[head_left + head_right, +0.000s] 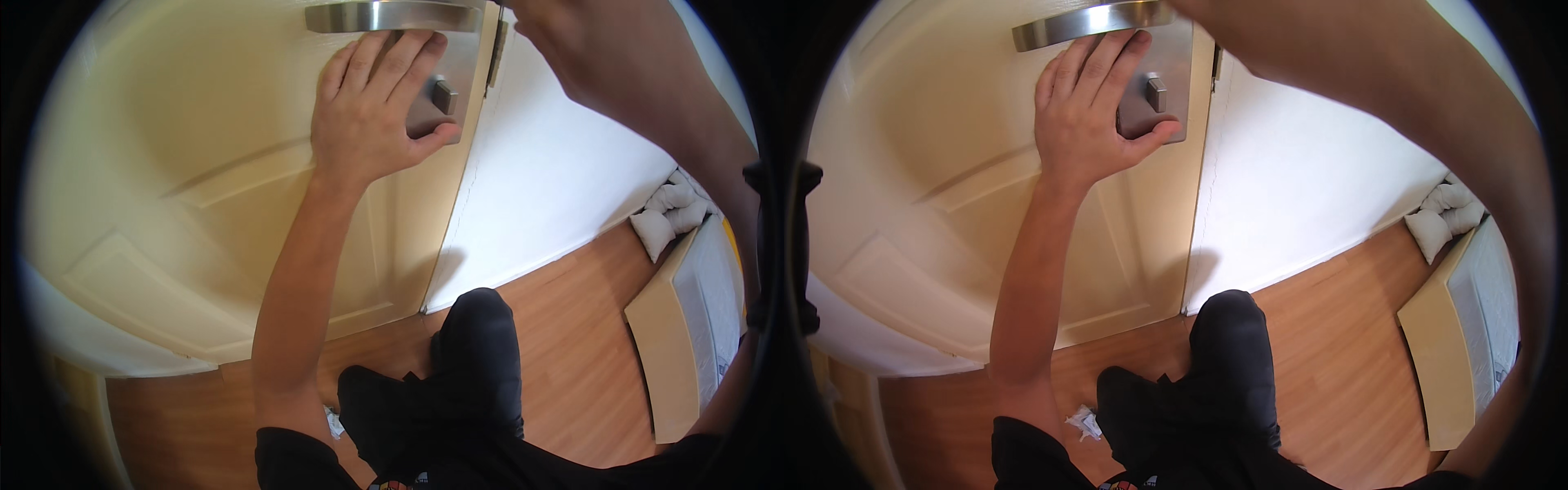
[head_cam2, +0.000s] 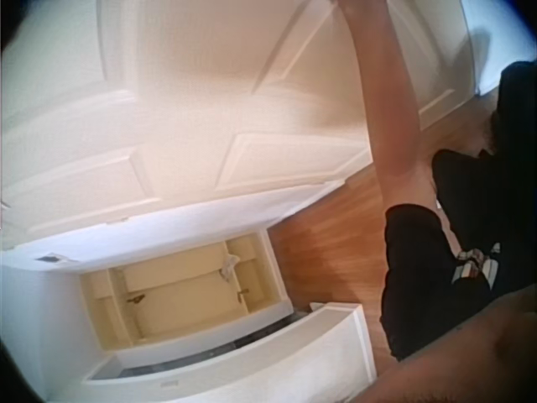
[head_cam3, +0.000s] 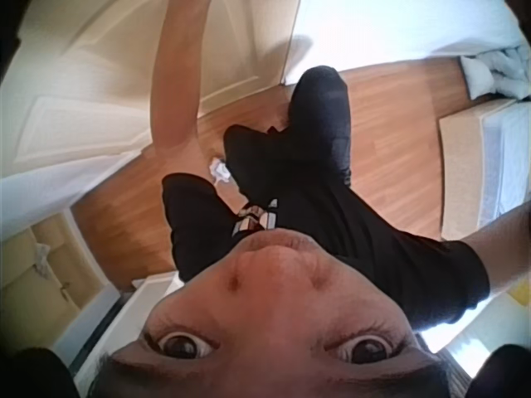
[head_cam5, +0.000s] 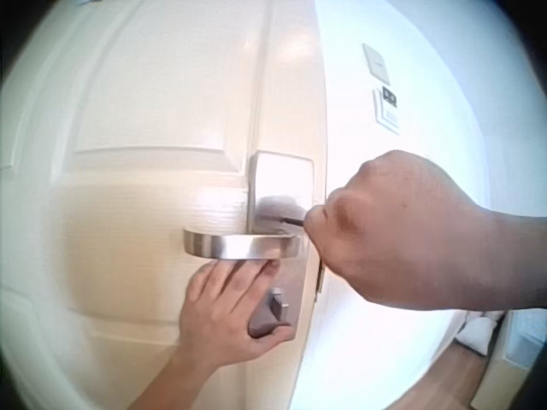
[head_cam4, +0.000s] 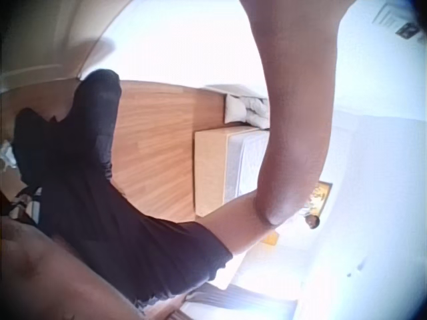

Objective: The person installs a door lock by removing the handle, inserting batteries into the lock body, and reattaching the handle. They use a screwdriver to secure the handle screws and test the handle operation.

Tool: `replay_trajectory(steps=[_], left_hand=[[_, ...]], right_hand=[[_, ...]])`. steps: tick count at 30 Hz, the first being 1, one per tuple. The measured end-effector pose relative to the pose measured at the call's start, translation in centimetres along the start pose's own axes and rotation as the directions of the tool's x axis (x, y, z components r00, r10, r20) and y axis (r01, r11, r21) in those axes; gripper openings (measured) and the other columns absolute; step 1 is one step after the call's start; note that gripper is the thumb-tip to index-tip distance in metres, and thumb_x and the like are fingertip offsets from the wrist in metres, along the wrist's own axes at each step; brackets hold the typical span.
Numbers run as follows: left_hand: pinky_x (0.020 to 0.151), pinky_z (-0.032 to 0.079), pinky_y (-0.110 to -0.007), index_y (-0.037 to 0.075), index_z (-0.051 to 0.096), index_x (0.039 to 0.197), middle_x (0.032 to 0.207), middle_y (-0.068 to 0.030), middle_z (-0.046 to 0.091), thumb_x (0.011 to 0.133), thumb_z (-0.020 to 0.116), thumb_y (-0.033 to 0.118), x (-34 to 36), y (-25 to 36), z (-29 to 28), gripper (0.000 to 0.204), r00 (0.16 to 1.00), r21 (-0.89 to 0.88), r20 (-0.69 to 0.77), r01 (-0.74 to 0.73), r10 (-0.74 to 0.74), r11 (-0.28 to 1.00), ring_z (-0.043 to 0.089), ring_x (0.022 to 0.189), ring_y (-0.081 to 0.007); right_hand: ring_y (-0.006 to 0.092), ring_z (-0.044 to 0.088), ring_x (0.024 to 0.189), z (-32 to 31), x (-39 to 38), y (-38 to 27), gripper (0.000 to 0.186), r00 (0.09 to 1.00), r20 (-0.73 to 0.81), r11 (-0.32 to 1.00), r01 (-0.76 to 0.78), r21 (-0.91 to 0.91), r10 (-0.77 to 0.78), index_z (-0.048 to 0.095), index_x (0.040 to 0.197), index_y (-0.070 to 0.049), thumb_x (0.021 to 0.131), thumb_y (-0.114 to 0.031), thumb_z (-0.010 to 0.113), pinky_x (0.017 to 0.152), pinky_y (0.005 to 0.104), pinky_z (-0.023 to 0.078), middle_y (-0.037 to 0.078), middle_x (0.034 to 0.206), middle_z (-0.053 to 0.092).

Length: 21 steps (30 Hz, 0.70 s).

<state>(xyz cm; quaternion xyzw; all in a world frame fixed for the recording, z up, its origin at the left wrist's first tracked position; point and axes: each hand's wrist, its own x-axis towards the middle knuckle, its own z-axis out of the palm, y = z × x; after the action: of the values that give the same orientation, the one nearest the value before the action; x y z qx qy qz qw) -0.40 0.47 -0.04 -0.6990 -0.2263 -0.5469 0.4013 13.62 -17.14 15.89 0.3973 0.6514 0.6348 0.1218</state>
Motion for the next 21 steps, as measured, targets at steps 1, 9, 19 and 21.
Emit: replay_trajectory(steps=[1, 9, 19, 21], left_hand=[[0.108, 0.042, -0.044, 0.019, 0.066, 0.140, 0.142, 0.0018, 0.063, 0.071, 0.080, 0.067, 0.0, 0.0, 0.0, 0.085, 1.000, 0.001, -0.003, 0.001, -0.001, 1.000, 0.057, 0.128, -0.0253], [0.109, 0.041, -0.044, 0.020, 0.064, 0.142, 0.143, 0.0021, 0.063, 0.073, 0.077, 0.071, -0.1, 0.0, -0.1, 0.087, 1.000, 0.022, -0.007, -0.018, 0.019, 1.000, 0.057, 0.129, -0.0252], [0.109, 0.042, -0.044, 0.019, 0.064, 0.141, 0.142, 0.0012, 0.063, 0.075, 0.075, 0.071, -0.1, 0.1, -0.4, 0.085, 1.000, 0.018, 0.006, -0.014, 0.014, 1.000, 0.057, 0.129, -0.0259], [0.109, 0.042, -0.044, 0.019, 0.065, 0.141, 0.142, 0.0011, 0.063, 0.076, 0.075, 0.071, -0.1, 0.1, -0.4, 0.084, 1.000, 0.012, 0.007, -0.015, 0.015, 1.000, 0.057, 0.129, -0.0261]], right_hand=[[0.0198, 0.058, 0.046, 0.5, -0.2, 0.1, 0.023, 0.995, -0.049, 0.986, 0.074, -0.148, -0.082, 0.059, 0.066, -0.002, 0.088, -0.005, 0.066, 0.046, 0.0363, 0.048, 0.009, 0.057, 0.059], [0.0118, 0.048, 0.046, 3.0, 0.0, 3.9, 0.021, 0.910, 0.391, 0.566, -0.397, 0.723, 0.139, 0.059, 0.078, -0.003, 0.096, -0.014, 0.059, 0.042, 0.0310, 0.039, 0.004, 0.059, 0.055], [0.0186, 0.056, 0.048, -1.2, 0.6, 2.6, 0.031, 0.851, 0.465, 0.293, -0.522, 0.801, 0.246, 0.070, 0.081, 0.003, 0.098, -0.020, 0.056, 0.048, 0.0354, 0.047, 0.012, 0.062, 0.063], [0.0254, 0.065, 0.053, -1.3, 0.8, 2.5, 0.031, 0.907, 0.393, 0.756, -0.364, 0.544, 0.154, 0.072, 0.070, 0.002, 0.092, -0.016, 0.060, 0.056, 0.0394, 0.055, 0.018, 0.061, 0.066]])
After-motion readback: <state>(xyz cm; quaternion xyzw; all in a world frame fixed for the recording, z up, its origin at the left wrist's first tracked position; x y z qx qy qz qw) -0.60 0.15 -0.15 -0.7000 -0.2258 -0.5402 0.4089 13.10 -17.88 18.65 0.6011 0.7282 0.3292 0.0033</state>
